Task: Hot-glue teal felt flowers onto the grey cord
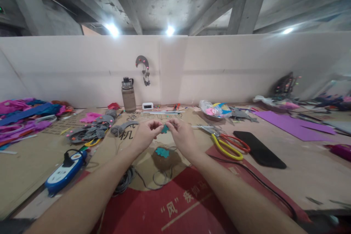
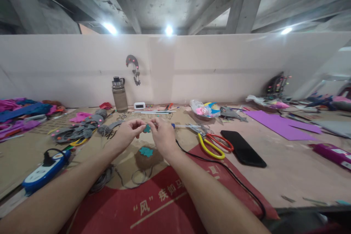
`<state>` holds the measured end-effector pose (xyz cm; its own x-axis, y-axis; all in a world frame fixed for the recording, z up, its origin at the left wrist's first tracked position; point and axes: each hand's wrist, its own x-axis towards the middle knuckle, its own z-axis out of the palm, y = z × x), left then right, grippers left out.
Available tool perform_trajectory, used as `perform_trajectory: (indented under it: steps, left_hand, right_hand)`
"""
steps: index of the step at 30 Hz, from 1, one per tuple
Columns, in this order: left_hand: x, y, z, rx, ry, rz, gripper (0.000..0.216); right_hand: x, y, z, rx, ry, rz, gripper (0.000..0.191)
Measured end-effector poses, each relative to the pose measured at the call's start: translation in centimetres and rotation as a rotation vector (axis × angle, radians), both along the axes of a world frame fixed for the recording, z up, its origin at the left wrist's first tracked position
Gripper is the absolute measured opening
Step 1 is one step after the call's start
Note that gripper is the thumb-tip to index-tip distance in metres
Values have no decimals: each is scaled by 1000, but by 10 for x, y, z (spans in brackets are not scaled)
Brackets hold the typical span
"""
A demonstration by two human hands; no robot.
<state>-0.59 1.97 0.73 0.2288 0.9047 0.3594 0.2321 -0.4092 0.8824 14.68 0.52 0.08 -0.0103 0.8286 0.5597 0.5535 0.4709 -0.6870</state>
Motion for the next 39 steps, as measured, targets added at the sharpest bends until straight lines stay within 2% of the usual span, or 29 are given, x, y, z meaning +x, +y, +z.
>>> perform_trajectory:
  steps: [16, 23, 31, 39]
  left_hand:
    - [0, 0, -2, -16, 14, -19, 21]
    - [-4, 6, -8, -74, 19, -50, 20]
    - [-5, 7, -6, -107, 61, -58, 22]
    - [-9, 13, -12, -117, 88, -83, 18]
  right_hand:
    - [-3, 7, -10, -3, -2, 96, 18]
    - [-6, 10, -18, -17, 66, 157, 15]
    - [-8, 13, -20, -42, 76, 149, 15]
    - [-10, 12, -22, -66, 100, 168, 16]
